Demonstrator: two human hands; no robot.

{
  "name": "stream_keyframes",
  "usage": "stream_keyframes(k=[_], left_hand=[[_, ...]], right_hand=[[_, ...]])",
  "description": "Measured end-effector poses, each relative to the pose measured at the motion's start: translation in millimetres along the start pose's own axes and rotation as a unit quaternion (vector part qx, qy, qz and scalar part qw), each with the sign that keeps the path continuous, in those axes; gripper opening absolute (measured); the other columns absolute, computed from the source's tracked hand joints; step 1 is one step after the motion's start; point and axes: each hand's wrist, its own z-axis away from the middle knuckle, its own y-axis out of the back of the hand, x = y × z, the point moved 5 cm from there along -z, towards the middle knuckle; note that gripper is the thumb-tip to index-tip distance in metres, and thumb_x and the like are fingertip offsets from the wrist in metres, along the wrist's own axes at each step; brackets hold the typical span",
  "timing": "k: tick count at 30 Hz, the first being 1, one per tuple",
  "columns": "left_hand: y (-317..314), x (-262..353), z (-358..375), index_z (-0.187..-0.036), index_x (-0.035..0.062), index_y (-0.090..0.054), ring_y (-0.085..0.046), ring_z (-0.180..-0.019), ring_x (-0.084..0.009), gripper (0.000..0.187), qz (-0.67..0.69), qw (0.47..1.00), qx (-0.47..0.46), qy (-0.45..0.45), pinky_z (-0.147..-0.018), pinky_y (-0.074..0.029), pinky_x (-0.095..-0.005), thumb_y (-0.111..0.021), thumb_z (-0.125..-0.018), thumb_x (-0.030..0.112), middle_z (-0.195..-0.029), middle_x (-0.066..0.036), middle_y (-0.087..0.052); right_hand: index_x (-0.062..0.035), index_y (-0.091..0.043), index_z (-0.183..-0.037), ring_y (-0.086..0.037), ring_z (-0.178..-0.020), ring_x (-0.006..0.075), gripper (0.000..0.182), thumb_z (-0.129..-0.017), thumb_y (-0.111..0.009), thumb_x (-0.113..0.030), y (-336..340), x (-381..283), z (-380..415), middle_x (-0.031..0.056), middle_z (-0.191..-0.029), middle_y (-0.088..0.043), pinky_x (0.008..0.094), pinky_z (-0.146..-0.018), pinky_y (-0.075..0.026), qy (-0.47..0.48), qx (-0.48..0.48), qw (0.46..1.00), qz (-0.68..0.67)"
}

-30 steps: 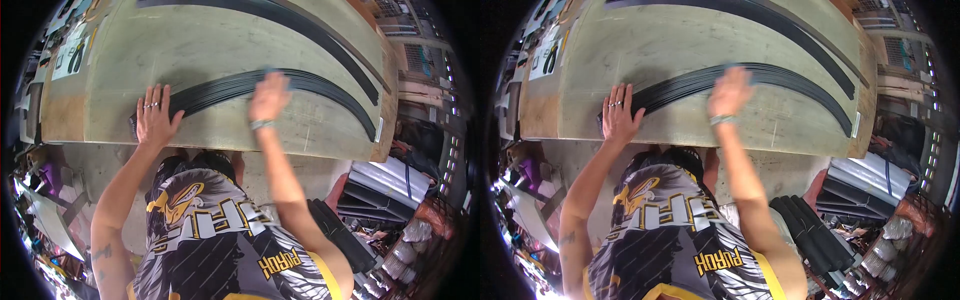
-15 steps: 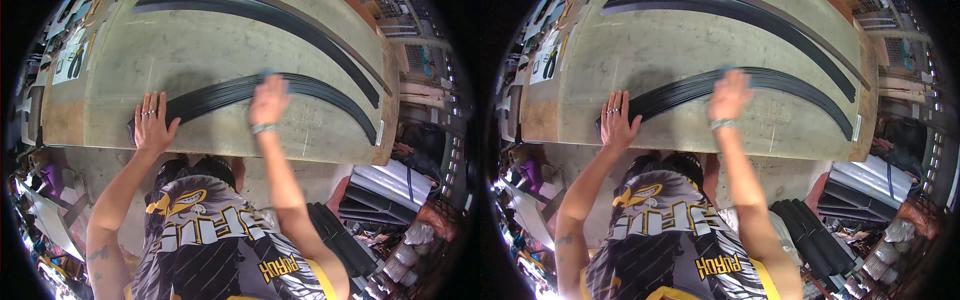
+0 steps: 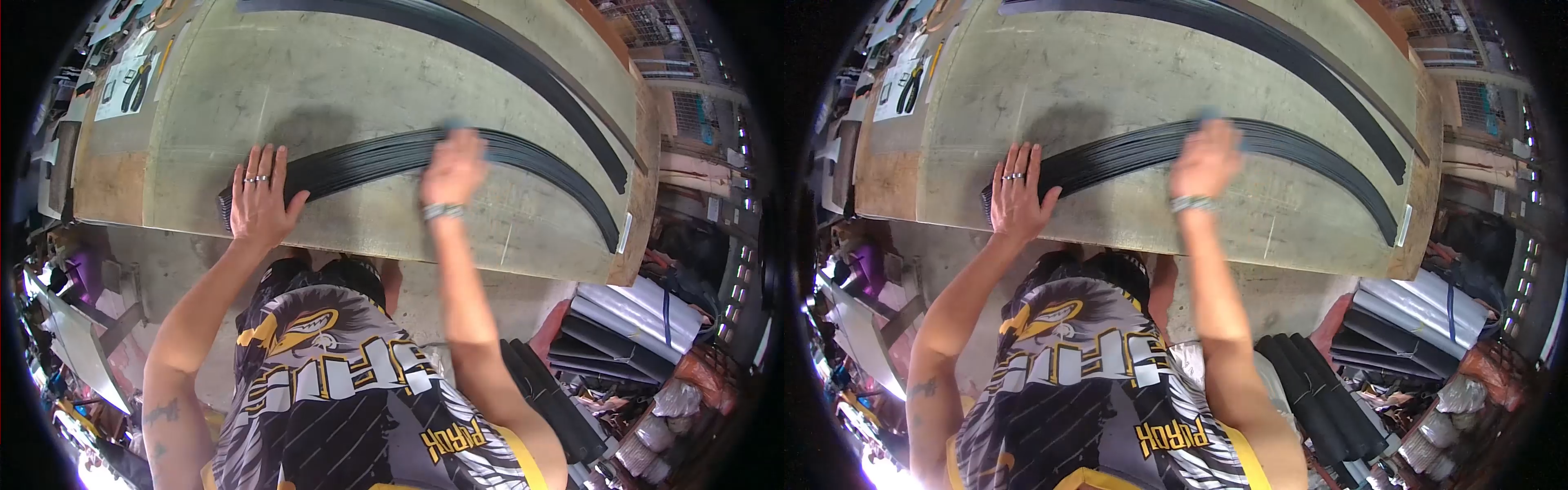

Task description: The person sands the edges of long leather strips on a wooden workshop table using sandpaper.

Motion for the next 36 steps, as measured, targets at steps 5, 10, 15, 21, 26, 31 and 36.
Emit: stream_keyframes(k=[5,10,15,21,26,31,36], left_hand=[[2.4,-0.1,0.0,-0.168,0.0061,-0.028,-0.03,-0.159,-0.0356,0.087,0.008,1.0,-0.007,-0.002,-0.128,-0.027,-0.0543,-0.06,-0.102,0.052,-0.17,-0.016,-0.036],[2.2,-1.2,1.5,-0.168,0.0061,-0.028,-0.028,-0.16,-0.0355,0.086,0.015,1.0,-0.018,0.0,-0.129,-0.025,-0.0552,-0.06,-0.102,0.052,-0.17,-0.016,-0.036],[2.0,-1.0,0.1,-0.169,0.0069,-0.028,-0.027,-0.161,-0.0348,0.088,0.03,0.999,-0.015,0.014,-0.129,-0.024,-0.0557,-0.06,-0.102,0.054,-0.171,-0.015,-0.034],[3.7,-1.3,0.8,-0.168,0.007,-0.028,-0.026,-0.162,-0.0342,0.087,0.024,0.999,-0.023,0.011,-0.129,-0.026,-0.0554,-0.06,-0.102,0.053,-0.171,-0.015,-0.034],[3.0,-2.4,1.5,-0.169,0.007,-0.028,-0.025,-0.162,-0.0334,0.087,0.032,0.999,-0.031,0.016,-0.129,-0.025,-0.0554,-0.06,-0.102,0.054,-0.171,-0.014,-0.035],[0.1,-1.5,2.6,-0.168,0.0078,-0.03,-0.027,-0.161,-0.033,0.087,0.031,0.999,-0.015,0.017,-0.129,-0.025,-0.0556,-0.057,-0.102,0.057,-0.17,-0.014,-0.037],[-1.2,-2.5,2.7,-0.168,0.0079,-0.031,-0.028,-0.16,-0.0331,0.087,0.019,1.0,-0.005,0.012,-0.129,-0.026,-0.0557,-0.056,-0.102,0.059,-0.169,-0.014,-0.038]], right_hand=[[-0.0109,-0.064,-0.145,-0.037,-0.156,0.0371,0.047,-0.101,-0.062,-0.029,-6.6,-66.0,62.1,0.012,-0.164,-0.048,0.0693,-0.127,-0.018,0.232,-0.133,0.962,-0.058],[-0.0094,-0.066,-0.141,-0.051,-0.146,0.0396,0.04,-0.107,-0.056,-0.028,18.8,101.3,-50.2,0.0139,-0.149,-0.063,0.0703,-0.119,-0.032,-0.05,-0.011,0.994,0.095],[-0.0051,-0.063,-0.145,-0.038,-0.154,0.0448,0.046,-0.102,-0.061,-0.025,-9.3,-52.3,25.8,0.0194,-0.161,-0.051,0.0679,-0.125,-0.023,0.09,-0.038,0.995,-0.022],[-0.0121,-0.059,-0.15,-0.045,-0.152,0.0358,0.047,-0.105,-0.057,-0.027,5.0,-20.8,14.3,0.0131,-0.158,-0.056,0.0684,-0.124,-0.025,0.214,-0.105,0.97,0.043],[-0.0091,-0.065,-0.141,-0.055,-0.143,0.0386,0.041,-0.107,-0.054,-0.029,21.5,72.8,-54.9,0.0165,-0.148,-0.063,0.07,-0.117,-0.033,-0.127,-0.096,0.985,0.061],[-0.0039,-0.065,-0.139,-0.042,-0.151,0.0435,0.044,-0.102,-0.058,-0.027,-3.5,-101.4,62.7,0.0191,-0.158,-0.054,0.0661,-0.125,-0.026,0.183,-0.13,0.968,-0.109],[-0.0013,-0.07,-0.128,-0.052,-0.143,0.0439,0.04,-0.103,-0.057,-0.029,8.6,6.1,2.0,0.0245,-0.15,-0.059,0.066,-0.122,-0.03,0.275,-0.1,0.956,0.035]])
